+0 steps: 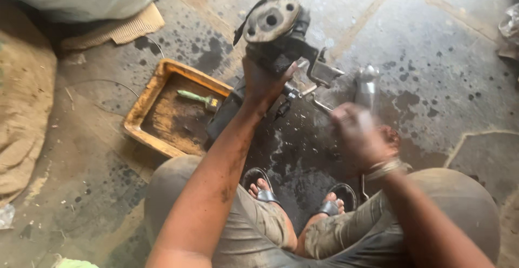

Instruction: The person sits on the floor and scrubs a cylindrical mechanical part with a wire brush and a steel wool pad. They rotate the part to clean different sides and rinse it with water from a plastic bottle.

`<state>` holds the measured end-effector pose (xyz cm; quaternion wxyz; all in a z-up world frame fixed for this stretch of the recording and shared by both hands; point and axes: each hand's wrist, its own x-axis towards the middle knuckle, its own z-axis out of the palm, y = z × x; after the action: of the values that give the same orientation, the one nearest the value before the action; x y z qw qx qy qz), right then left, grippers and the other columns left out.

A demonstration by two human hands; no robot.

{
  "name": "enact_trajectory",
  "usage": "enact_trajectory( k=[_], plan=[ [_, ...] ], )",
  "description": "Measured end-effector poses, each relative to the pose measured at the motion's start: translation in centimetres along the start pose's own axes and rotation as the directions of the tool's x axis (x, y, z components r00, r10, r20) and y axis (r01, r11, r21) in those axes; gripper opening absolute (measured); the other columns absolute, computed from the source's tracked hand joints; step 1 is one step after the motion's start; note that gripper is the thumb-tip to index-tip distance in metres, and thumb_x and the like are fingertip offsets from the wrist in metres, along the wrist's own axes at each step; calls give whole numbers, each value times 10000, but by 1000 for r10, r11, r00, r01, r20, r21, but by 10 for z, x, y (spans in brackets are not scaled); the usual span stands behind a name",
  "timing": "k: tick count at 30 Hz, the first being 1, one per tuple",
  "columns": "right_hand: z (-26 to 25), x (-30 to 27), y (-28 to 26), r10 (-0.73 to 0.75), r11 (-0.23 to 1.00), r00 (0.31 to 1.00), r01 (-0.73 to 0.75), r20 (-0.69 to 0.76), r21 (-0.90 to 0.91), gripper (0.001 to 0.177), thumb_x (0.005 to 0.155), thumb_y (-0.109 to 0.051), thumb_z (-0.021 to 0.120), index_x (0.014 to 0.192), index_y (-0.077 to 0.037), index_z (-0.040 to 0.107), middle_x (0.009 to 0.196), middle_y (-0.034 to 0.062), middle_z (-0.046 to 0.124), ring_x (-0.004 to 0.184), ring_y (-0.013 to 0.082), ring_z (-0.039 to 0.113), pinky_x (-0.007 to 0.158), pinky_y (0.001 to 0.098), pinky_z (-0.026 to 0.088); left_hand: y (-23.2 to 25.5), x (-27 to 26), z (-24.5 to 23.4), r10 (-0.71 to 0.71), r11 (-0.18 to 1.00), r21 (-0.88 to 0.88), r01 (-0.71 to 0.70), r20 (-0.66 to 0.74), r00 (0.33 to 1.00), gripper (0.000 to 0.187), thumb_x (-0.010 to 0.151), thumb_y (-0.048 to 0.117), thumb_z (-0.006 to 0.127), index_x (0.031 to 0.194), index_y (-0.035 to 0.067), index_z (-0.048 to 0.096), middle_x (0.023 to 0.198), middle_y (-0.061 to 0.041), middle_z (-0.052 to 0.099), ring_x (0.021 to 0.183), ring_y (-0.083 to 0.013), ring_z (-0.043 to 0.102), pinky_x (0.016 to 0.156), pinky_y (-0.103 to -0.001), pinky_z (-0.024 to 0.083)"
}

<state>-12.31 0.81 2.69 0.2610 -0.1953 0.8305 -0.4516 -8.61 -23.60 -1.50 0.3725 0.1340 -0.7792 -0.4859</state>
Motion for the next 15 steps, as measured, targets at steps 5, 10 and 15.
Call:
enact_trajectory(
  k=[5,10,15],
  plan=[
    [65,-1,12,15,960,999,-25,-38,-279,308,1022,-299,588,875,-47,686,678,106,673,606,232,646,621,419,492,1,-6,-17,41,999,27,-40,-40,998,280,766,116,880,995,3,764,985,-96,791,916,-194,760,882,-326,579],
    [98,-16,11,58,995,991,-67,-118,-75,278,1008,-270,586,848,-51,646,627,73,654,555,177,644,548,378,503,-9,-13,-16,-62,957,-288,38,-76,995,376,757,47,858,1082,-35,689,1046,-96,756,956,-167,723,872,-308,585],
    [109,-24,9,213,964,976,-202,-44,173,348,1040,-280,560,783,-45,559,590,13,539,478,119,501,416,332,402,-17,-11,-15,-31,977,-214,17,-62,998,408,770,24,870,1113,-50,662,1033,-91,751,946,-161,725,840,-311,598]
  ],
)
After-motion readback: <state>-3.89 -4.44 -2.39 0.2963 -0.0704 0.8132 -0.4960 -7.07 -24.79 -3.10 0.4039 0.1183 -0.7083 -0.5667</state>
